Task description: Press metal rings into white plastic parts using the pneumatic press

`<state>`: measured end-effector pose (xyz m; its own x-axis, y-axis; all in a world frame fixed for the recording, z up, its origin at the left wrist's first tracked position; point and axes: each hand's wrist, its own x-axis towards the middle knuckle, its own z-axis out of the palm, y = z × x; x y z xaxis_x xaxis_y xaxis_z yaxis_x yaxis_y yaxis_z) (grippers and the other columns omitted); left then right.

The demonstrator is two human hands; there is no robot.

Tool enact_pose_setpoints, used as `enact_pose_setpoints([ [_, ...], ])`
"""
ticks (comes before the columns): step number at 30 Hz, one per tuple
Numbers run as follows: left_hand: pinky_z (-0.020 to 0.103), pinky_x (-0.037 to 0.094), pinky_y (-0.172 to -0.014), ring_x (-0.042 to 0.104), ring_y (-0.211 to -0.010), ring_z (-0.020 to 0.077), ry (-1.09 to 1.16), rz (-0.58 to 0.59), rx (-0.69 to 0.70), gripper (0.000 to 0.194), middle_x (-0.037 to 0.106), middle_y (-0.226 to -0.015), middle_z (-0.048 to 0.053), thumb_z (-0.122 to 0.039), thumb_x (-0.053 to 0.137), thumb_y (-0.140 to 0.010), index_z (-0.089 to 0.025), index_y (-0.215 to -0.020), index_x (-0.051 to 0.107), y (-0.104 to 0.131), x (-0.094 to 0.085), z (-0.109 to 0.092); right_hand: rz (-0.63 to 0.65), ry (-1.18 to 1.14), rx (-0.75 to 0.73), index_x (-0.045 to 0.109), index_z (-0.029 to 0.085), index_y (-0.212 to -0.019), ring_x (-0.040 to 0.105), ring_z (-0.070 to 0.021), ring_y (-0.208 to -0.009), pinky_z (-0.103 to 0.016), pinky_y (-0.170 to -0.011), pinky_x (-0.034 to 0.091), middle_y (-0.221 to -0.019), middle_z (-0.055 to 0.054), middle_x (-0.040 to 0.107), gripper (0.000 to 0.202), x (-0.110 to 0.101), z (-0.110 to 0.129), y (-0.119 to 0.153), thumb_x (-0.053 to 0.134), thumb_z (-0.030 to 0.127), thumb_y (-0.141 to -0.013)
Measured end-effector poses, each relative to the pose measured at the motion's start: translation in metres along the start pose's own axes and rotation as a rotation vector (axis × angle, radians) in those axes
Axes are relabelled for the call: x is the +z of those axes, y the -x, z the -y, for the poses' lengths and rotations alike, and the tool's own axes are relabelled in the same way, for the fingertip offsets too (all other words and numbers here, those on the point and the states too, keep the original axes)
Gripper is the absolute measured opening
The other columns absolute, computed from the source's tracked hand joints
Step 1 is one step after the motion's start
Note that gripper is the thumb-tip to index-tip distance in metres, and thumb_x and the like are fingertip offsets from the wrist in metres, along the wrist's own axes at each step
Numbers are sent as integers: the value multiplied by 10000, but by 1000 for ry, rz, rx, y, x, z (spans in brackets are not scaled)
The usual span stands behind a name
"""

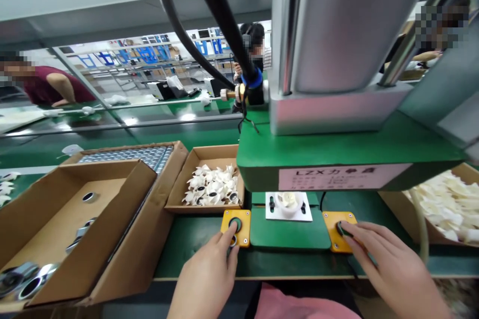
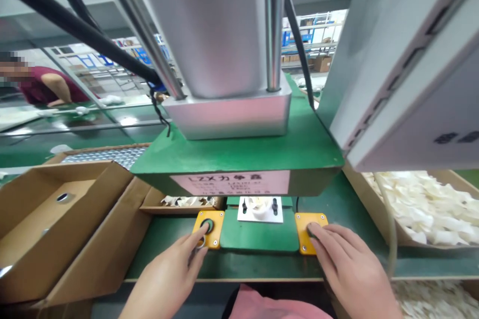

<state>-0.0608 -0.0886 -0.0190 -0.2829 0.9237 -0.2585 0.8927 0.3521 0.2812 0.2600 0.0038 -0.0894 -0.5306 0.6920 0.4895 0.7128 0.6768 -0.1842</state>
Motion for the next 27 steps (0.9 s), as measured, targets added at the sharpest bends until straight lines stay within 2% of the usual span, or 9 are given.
enact_pose_setpoints([
  [6, 412, 467, -795, 617, -997, 305, -26, 30, 8, 439, 602, -1215, 136, -279, 290, -902, -201, -1280, 501, -3, -3, 0, 12, 58, -67, 560, 176, -1157, 563, -201, -1036, -376, -936, 418, -1103, -19, 637, 278, -3, 2, -3, 511, 246, -893],
  [11, 404, 481, -750, 628, -975, 311, -89, 40, -21, 463, 609, -1205, 146, -265, 282, -897, -204, -1314, 472, -4, -4, -5, -45, 33, -73, 572, 181, -1153, 583, -204, -1014, -369, -911, 447, -1084, -35, 651, 282, 2, 0, -1, 525, 228, -879],
  [17, 372, 470, -811, 615, -1023, 285, -30, 13, -12, 432, 605, -1227, 120, -280, 318, -893, -240, -1274, 518, -3, -4, -4, -28, 50, -67, 590, 193, -1111, 570, -213, -1013, -383, -905, 430, -1063, -22, 653, 255, 8, -2, -1, 565, 237, -861],
  [20, 390, 458, -826, 608, -1023, 297, 49, -38, -20, 412, 617, -1205, 113, -292, 365, -881, -254, -1253, 538, -4, -1, 2, -14, 26, -40, 586, 198, -1107, 558, -210, -1026, -387, -921, 417, -1074, -19, 644, 246, 8, -2, 0, 562, 238, -865],
  [22, 363, 471, -779, 629, -938, 274, 236, -61, -19, 374, 632, -1162, 105, -329, 438, -863, -258, -1203, 576, -3, 0, 6, -8, -30, 0, 585, 216, -1106, 551, -204, -1041, -380, -935, 417, -1078, -13, 637, 240, 8, -2, 1, 553, 266, -874],
  [24, 287, 475, -581, 618, -652, 186, 592, -9, -69, 348, 663, -990, 80, -384, 522, -831, -261, -1147, 601, 2, -2, 5, -3, -126, 72, 582, 245, -1110, 543, -199, -1057, -364, -936, 429, -1083, -9, 628, 244, 6, -1, 1, 546, 303, -876],
  [26, 218, 366, -386, 454, -425, 96, 1081, 91, -132, 333, 604, -758, 20, -412, 569, -804, -256, -1097, 602, 7, -5, -4, 27, -281, 205, 566, 272, -1128, 552, -192, -1048, -337, -910, 460, -1086, -12, 617, 259, 1, 6, -5, 535, 337, -879],
  [27, 196, 309, -339, 384, -388, 75, 1336, 138, -152, 309, 544, -679, -9, -408, 570, -804, -249, -1068, 600, 9, -6, -12, 49, -396, 297, 549, 281, -1146, 564, -185, -1031, -319, -885, 481, -1094, -17, 609, 273, -2, 12, -12, 522, 349, -883],
])
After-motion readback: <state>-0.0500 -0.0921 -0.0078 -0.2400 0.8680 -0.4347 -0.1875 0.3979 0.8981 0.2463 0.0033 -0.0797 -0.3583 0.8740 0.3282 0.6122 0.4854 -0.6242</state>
